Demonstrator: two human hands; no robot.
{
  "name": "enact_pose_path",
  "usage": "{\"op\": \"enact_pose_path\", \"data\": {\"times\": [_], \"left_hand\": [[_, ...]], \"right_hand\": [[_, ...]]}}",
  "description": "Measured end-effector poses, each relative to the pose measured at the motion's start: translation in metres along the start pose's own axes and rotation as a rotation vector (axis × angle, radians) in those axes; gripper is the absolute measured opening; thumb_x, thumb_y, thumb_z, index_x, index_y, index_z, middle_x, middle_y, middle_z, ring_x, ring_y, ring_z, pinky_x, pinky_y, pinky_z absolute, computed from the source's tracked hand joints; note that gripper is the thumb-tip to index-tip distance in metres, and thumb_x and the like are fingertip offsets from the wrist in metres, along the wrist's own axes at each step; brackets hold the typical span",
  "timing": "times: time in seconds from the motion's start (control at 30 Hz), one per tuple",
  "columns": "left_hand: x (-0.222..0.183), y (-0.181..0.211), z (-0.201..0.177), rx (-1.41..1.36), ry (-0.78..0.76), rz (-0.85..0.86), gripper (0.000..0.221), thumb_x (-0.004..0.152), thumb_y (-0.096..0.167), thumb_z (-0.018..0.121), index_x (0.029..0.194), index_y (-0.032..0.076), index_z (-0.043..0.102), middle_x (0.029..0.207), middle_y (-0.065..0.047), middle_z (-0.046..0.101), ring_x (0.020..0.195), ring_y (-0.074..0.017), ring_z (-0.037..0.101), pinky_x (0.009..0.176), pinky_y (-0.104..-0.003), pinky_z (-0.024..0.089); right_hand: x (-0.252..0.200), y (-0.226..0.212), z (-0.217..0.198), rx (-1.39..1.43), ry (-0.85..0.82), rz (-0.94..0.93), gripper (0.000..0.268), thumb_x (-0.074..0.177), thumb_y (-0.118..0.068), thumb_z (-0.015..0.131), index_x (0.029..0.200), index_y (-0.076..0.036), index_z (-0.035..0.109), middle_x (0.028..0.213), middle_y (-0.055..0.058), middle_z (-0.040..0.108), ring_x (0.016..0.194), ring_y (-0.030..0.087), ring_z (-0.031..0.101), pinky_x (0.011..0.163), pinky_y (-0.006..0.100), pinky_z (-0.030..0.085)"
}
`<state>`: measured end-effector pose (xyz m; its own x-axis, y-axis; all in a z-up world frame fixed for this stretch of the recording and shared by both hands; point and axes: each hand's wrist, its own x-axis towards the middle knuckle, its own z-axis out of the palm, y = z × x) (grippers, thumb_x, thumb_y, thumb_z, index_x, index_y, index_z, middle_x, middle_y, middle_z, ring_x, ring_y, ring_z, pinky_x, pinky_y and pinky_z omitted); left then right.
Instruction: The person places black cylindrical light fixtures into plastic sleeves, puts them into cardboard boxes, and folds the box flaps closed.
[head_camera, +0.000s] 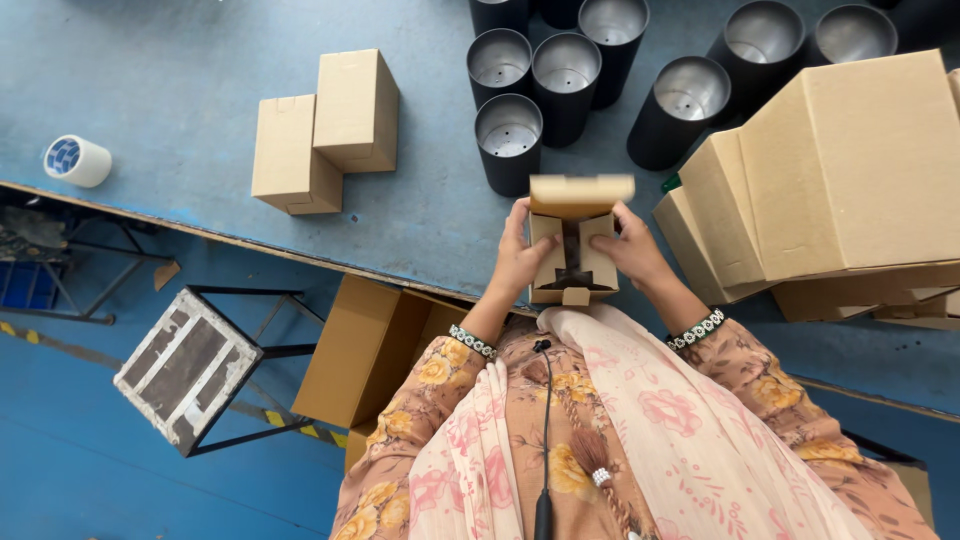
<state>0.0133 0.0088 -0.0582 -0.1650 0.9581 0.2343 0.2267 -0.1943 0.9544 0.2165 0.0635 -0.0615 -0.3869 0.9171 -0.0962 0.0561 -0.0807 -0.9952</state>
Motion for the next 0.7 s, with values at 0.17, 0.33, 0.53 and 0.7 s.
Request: {"op": "enact_pose_path", "data": {"times": [0.17, 0.33, 0.53, 0.7], "left_hand": [[-0.014, 0.046, -0.023, 0.184, -0.097, 0.353, 0.041, 0.079, 0.02, 0.083, 0.118, 0.022, 0.068, 0.14, 0.002, 0.064, 0.141, -0.0309, 0.05, 0.119, -0.045, 0.033], [-0.037, 0.085, -0.047, 0.267, -0.27, 0.352, 0.043, 0.08, 0.034, 0.083, 0.119, 0.02, 0.071, 0.143, -0.003, 0.06, 0.15, -0.0366, 0.037, 0.122, -0.052, 0.022], [-0.045, 0.068, -0.044, 0.37, -0.244, 0.472, 0.04, 0.081, 0.025, 0.081, 0.12, 0.022, 0.07, 0.144, -0.003, 0.058, 0.148, -0.0353, 0.042, 0.123, -0.05, 0.037], [-0.046, 0.059, -0.046, 0.422, -0.178, 0.487, 0.038, 0.085, 0.02, 0.079, 0.122, 0.022, 0.069, 0.145, -0.003, 0.058, 0.146, -0.0353, 0.044, 0.12, -0.049, 0.045]], "right_hand": [[0.002, 0.008, -0.01, 0.011, -0.047, -0.024, 0.03, 0.099, -0.009, 0.057, 0.129, -0.006, 0.059, 0.121, 0.008, 0.066, 0.111, 0.013, 0.063, 0.095, 0.029, 0.053], [-0.006, -0.003, -0.008, 0.095, -0.122, 0.017, 0.036, 0.102, -0.01, 0.052, 0.137, -0.006, 0.055, 0.131, 0.009, 0.064, 0.119, 0.016, 0.062, 0.1, 0.03, 0.053], [-0.02, -0.017, -0.012, 0.131, -0.143, -0.054, 0.064, 0.093, -0.011, 0.065, 0.152, -0.01, 0.041, 0.153, 0.013, 0.049, 0.139, 0.022, 0.051, 0.111, 0.033, 0.044], [-0.084, -0.021, -0.012, -0.158, 0.217, -0.324, 0.048, 0.096, -0.018, 0.066, 0.14, -0.007, 0.051, 0.148, 0.015, 0.05, 0.137, 0.028, 0.054, 0.109, 0.036, 0.052]]}}
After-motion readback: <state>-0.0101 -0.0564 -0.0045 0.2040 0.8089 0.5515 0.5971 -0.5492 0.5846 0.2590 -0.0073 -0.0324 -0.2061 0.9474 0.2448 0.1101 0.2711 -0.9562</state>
